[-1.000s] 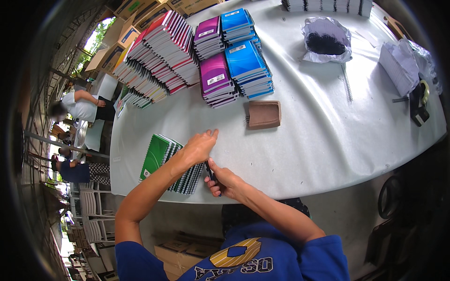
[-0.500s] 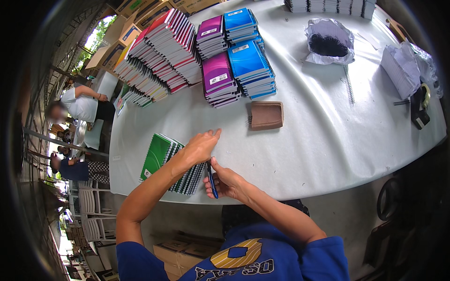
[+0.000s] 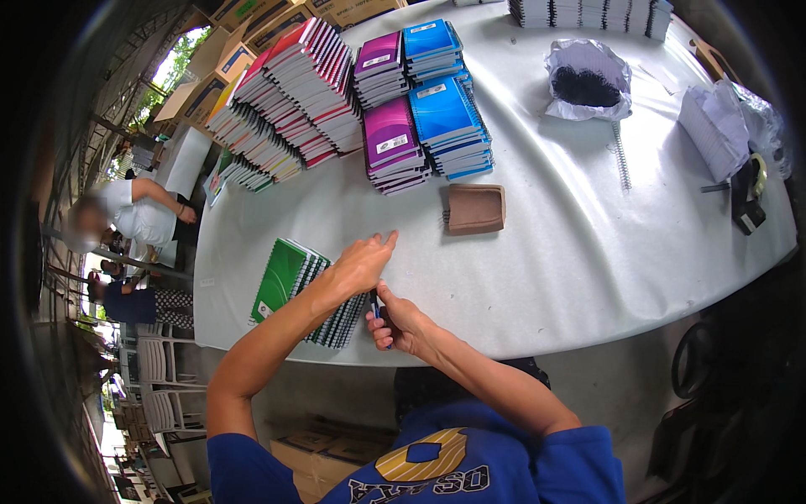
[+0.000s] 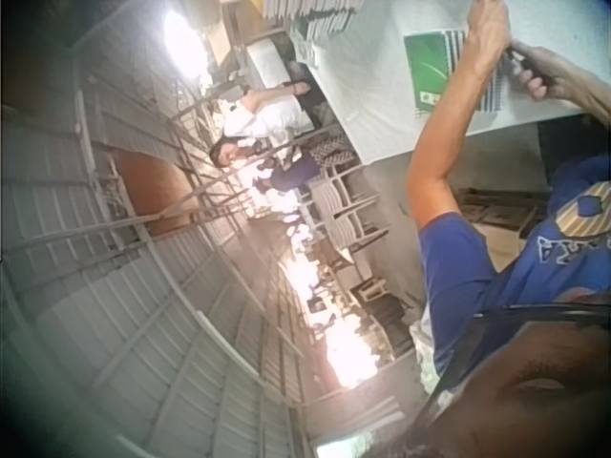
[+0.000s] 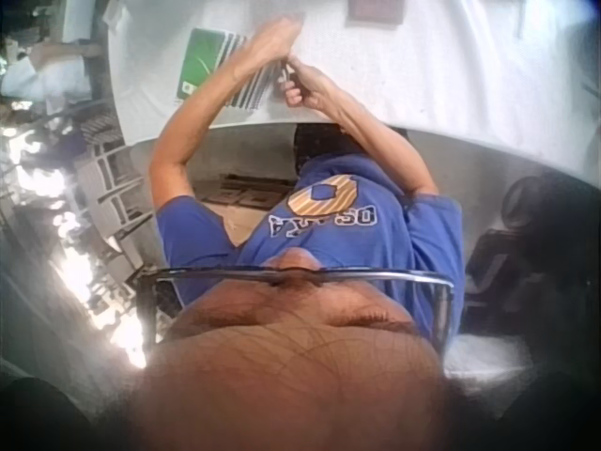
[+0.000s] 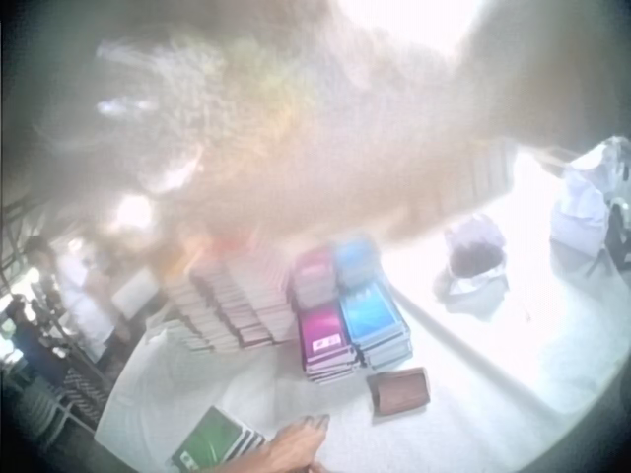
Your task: The person organizes and packages spiral notebooks at a large table, using pliers to trim and secure the spiral binding on stacks of green notebooks. The person then stacks the finished notebooks together and moves them to the side of the workspace.
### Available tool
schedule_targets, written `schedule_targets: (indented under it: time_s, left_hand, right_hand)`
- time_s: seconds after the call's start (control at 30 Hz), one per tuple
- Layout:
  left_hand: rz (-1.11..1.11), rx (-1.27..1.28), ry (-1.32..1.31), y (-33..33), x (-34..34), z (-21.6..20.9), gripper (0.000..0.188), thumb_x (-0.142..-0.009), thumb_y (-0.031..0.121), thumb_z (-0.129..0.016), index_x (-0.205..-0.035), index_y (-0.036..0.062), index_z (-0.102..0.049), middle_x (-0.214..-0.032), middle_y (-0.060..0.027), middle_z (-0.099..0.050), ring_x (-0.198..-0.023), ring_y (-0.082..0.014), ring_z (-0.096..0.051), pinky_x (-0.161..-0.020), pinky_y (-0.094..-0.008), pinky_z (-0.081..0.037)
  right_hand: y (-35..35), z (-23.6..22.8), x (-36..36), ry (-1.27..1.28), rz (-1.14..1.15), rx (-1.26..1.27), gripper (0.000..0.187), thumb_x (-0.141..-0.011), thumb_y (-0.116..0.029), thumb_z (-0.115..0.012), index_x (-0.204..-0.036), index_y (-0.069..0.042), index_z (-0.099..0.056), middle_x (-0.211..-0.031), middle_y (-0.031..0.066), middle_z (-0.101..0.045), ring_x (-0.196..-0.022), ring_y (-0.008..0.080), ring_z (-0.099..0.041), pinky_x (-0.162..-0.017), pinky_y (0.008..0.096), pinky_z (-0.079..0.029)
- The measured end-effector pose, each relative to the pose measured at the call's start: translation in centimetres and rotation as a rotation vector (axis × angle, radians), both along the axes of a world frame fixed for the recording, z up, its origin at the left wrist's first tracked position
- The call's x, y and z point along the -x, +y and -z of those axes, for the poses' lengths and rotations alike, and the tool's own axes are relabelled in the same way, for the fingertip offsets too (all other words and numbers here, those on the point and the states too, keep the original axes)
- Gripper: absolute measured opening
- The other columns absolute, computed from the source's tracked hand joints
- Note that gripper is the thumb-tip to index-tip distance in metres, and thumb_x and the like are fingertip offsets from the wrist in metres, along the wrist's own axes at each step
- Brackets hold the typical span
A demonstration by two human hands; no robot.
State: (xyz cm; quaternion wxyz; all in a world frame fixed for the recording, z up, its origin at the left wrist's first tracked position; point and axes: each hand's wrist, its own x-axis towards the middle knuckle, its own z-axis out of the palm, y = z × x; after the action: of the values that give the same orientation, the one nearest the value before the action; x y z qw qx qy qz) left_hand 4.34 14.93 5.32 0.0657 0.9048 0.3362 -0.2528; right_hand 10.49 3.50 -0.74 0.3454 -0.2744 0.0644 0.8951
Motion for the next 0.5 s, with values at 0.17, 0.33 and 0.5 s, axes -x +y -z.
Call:
schedule_targets:
  time_s: [0.17,0.33,0.5]
  left_hand:
    - [0.031,0.006,-0.038,0.7,0.8,0.7,0.09,-0.067,0.006,-0.076,-0.145,-0.0016,-0.032,-0.117,-0.0286,-0.057,-0.103,-0.0411,-0.062,-0.084,-0.0442,-0.054]
    - [0.008,0.004,-0.057,0.6,0.5,0.9,0.09,-0.068,0.007,-0.076,-0.146,0.0012,-0.032,-0.114,-0.0264,-0.059,-0.104,-0.0398,-0.062,-0.085,-0.0443,-0.053]
    - [-0.009,-0.043,-0.045,0.6,0.5,1.3,0.089,-0.068,0.007,-0.075,-0.146,0.004,-0.032,-0.109,-0.0236,-0.062,-0.097,-0.0391,-0.064,-0.081,-0.0435,-0.055]
  right_hand:
    - [-0.1,0.2,0.1,0.073,0.024,-0.008,0.065,-0.095,-0.067,-0.035,-0.085,-0.004,-0.044,-0.066,-0.0002,-0.037,-0.052,0.0107,-0.029,-0.045,0.0251,-0.028]
    - [0.4,-1.0,0.0,0.122,0.022,0.128,0.068,-0.095,-0.068,-0.034,-0.083,-0.003,-0.047,-0.068,0.0017,-0.039,-0.056,0.0129,-0.036,-0.048,0.0258,-0.036]
    - [0.7,0.0,0.2,0.258,0.037,0.161,0.067,-0.095,-0.068,-0.034,-0.084,-0.003,-0.045,-0.066,0.0,-0.038,-0.053,0.0119,-0.032,-0.046,0.0254,-0.03]
